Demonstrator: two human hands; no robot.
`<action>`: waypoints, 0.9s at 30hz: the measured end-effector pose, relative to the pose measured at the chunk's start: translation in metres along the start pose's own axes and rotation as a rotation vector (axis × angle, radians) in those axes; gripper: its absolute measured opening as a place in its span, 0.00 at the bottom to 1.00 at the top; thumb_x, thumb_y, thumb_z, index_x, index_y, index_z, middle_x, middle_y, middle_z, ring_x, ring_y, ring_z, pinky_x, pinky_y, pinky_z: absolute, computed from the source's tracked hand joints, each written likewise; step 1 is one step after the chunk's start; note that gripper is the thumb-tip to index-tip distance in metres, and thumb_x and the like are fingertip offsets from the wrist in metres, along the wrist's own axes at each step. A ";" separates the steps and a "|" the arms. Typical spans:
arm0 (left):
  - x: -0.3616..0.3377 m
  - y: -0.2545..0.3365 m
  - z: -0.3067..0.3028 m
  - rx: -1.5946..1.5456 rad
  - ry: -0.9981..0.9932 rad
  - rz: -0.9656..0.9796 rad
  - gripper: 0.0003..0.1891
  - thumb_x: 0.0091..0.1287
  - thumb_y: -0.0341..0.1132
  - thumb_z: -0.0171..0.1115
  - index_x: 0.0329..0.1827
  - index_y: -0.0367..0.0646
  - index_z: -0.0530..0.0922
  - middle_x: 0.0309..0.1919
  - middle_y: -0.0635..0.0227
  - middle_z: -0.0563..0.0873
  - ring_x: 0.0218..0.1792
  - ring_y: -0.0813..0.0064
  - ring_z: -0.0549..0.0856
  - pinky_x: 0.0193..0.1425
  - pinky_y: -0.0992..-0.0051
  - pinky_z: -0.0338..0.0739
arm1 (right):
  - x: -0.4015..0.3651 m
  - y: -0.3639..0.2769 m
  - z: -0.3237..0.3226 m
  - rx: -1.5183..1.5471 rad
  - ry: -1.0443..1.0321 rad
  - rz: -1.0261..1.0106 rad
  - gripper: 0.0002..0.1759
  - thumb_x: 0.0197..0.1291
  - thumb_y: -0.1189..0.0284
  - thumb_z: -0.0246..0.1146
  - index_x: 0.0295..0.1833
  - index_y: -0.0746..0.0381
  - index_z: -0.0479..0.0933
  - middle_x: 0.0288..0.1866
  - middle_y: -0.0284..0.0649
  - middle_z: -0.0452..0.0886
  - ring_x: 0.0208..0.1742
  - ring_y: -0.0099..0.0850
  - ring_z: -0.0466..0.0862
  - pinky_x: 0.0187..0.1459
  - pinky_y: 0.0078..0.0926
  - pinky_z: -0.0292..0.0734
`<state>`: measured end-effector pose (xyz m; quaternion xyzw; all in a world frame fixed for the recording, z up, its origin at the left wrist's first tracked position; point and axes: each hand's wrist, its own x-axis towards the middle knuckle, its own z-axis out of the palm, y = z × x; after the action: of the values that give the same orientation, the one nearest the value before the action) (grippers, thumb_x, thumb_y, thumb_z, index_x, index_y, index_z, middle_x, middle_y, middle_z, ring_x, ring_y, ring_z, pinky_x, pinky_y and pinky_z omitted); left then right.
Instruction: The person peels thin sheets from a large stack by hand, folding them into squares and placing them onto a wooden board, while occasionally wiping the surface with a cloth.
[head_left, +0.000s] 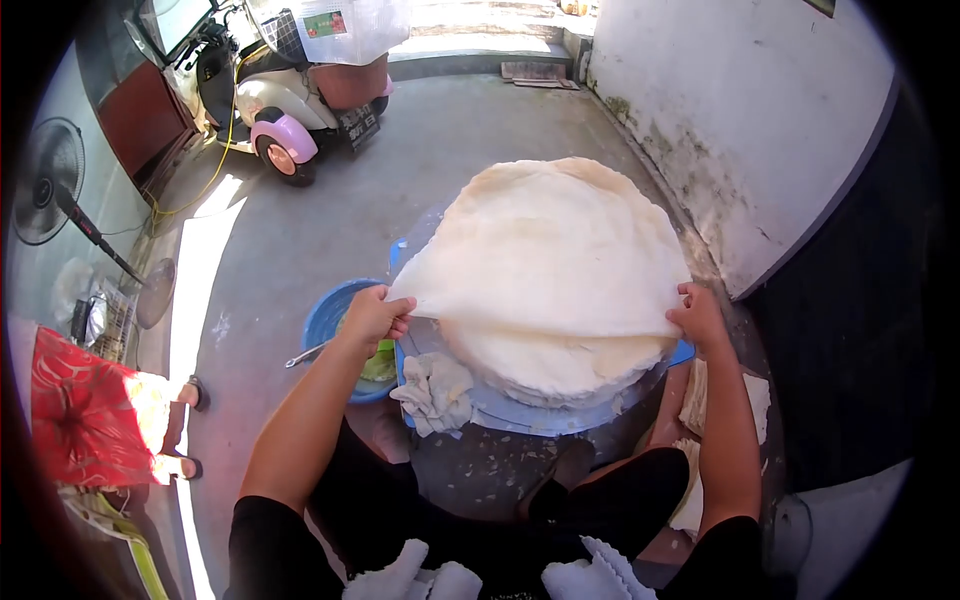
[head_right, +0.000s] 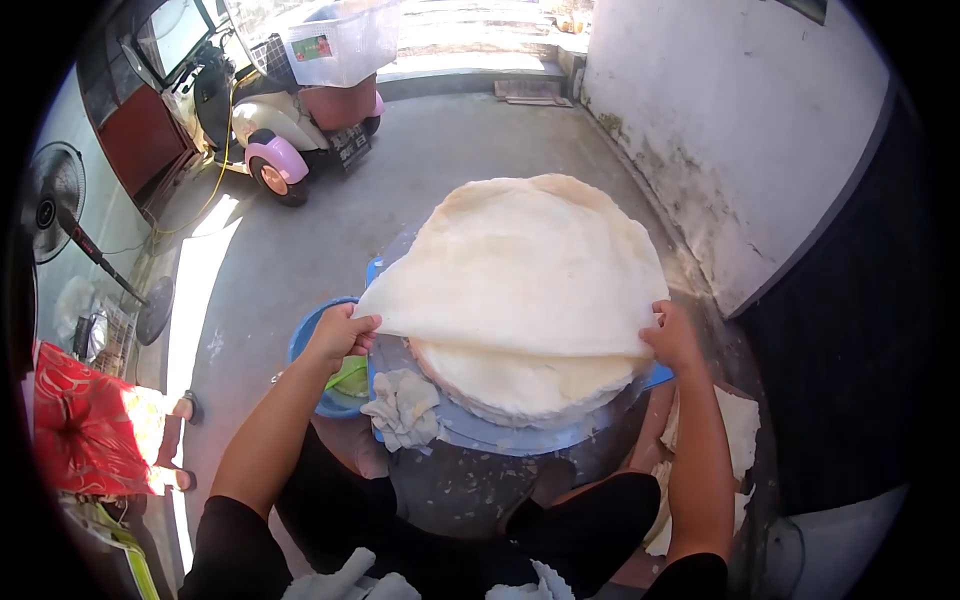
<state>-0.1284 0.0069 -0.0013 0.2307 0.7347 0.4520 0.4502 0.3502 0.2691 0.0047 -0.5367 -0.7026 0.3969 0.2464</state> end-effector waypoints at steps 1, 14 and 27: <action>0.003 -0.009 0.005 0.005 -0.007 0.001 0.16 0.64 0.34 0.72 0.51 0.36 0.79 0.37 0.63 0.86 0.32 0.78 0.85 0.34 0.75 0.82 | -0.007 0.003 0.006 -0.195 0.075 -0.050 0.25 0.51 0.79 0.72 0.57 0.68 0.77 0.32 0.37 0.81 0.27 0.29 0.82 0.25 0.29 0.75; -0.039 -0.011 0.183 0.730 -0.172 1.252 0.28 0.64 0.31 0.65 0.69 0.37 0.72 0.69 0.51 0.74 0.73 0.48 0.69 0.79 0.52 0.61 | 0.000 -0.017 0.005 -0.637 0.018 0.167 0.21 0.45 0.63 0.75 0.42 0.65 0.83 0.38 0.48 0.87 0.39 0.39 0.87 0.43 0.36 0.80; -0.043 -0.019 0.239 0.737 -0.284 1.286 0.27 0.65 0.42 0.68 0.61 0.32 0.75 0.61 0.49 0.78 0.67 0.47 0.73 0.73 0.55 0.66 | -0.028 -0.179 0.092 -0.056 -0.120 -0.026 0.06 0.54 0.76 0.64 0.36 0.66 0.76 0.27 0.41 0.82 0.24 0.28 0.83 0.21 0.27 0.76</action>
<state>0.1021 0.0748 -0.0423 0.8056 0.4939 0.3167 0.0816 0.1876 0.1965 0.1025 -0.5096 -0.7339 0.4053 0.1937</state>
